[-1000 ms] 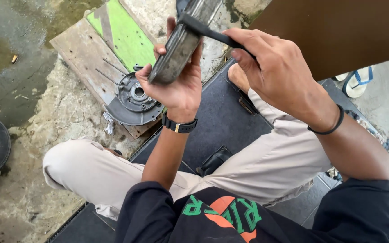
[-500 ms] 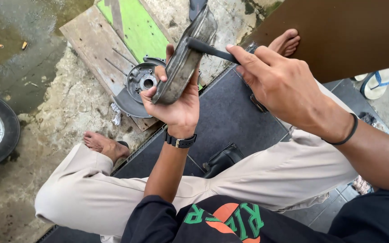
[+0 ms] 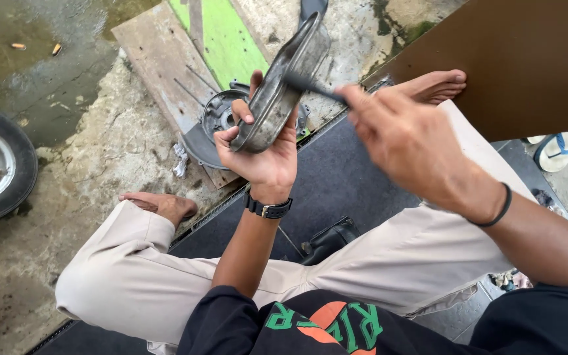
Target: Cleaning a metal motorcycle component using a small brush to remove dirt and grime
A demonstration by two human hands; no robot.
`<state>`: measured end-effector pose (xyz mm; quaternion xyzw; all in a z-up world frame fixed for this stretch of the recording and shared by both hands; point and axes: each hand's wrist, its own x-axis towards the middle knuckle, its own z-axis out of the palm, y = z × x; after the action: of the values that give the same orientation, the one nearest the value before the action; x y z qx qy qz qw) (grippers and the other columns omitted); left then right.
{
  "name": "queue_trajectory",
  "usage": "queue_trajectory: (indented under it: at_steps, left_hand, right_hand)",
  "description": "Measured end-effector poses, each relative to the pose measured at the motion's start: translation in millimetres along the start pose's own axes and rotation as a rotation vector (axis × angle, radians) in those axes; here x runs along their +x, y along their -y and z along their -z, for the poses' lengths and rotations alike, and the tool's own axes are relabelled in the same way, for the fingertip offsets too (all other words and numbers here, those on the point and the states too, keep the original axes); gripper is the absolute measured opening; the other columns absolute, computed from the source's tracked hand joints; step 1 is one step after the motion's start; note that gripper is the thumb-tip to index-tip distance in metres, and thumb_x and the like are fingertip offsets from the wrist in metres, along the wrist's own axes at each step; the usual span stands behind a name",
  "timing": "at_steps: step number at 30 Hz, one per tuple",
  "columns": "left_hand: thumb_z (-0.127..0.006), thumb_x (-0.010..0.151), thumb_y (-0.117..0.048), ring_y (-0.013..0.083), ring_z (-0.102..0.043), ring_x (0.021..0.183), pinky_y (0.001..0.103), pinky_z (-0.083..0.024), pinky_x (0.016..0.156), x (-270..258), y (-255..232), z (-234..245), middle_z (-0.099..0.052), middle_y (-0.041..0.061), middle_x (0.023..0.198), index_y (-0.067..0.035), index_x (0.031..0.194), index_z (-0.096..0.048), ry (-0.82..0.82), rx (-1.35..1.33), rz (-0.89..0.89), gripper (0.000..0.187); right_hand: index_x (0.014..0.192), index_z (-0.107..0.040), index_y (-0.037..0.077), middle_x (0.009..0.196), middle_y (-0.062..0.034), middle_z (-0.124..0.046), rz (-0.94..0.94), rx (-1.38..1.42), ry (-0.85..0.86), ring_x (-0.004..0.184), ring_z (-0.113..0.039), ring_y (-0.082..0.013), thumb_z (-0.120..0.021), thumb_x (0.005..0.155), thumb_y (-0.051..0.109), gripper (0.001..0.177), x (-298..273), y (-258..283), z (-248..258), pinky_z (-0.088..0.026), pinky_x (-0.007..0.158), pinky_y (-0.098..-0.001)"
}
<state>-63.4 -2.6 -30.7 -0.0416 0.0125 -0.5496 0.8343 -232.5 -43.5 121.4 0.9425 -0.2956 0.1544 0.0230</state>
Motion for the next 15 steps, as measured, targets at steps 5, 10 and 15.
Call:
queue_trajectory:
  at_steps: [5, 10, 15]
  left_hand:
    - [-0.043, 0.09, -0.026, 0.0408, -0.044, 0.146, 0.061, -0.052, 0.11, -6, -11, 10, -0.044, 0.011, 0.157, -0.008, 0.089, -0.047, 0.014, -0.056, 0.012, 0.018]
    - [-0.043, 0.089, -0.026, 0.0437, -0.04, 0.148, 0.056, -0.053, 0.113, -8, -13, 5, -0.043, 0.011, 0.157, -0.009, 0.09, -0.049, 0.028, -0.032, -0.038, 0.018]
    - [-0.039, 0.091, -0.029, 0.0414, -0.043, 0.145, 0.055, -0.054, 0.112, -5, -10, 7, -0.041, 0.012, 0.157, -0.009, 0.092, -0.048, 0.056, -0.043, -0.044, 0.022]
  right_hand:
    - [0.135, -0.064, 0.002, 0.078, -0.0004, -0.048, 0.145, 0.024, 0.129, 0.047, -0.04, -0.0083, -0.07, 0.098, 0.013, 0.039, -8, 20, -12, -0.029, 0.033, -0.0259]
    - [0.139, -0.067, 0.0, 0.084, -0.0055, -0.054, 0.091, -0.059, 0.027, 0.054, -0.043, -0.0141, -0.071, 0.105, 0.005, 0.034, 7, -1, -2, -0.038, 0.045, -0.0316]
    - [0.138, -0.059, -0.002, 0.084, -0.0041, -0.059, 0.184, 0.043, 0.119, 0.056, -0.045, -0.0097, -0.069, 0.092, 0.001, 0.048, -1, 17, -11, -0.037, 0.038, -0.0231]
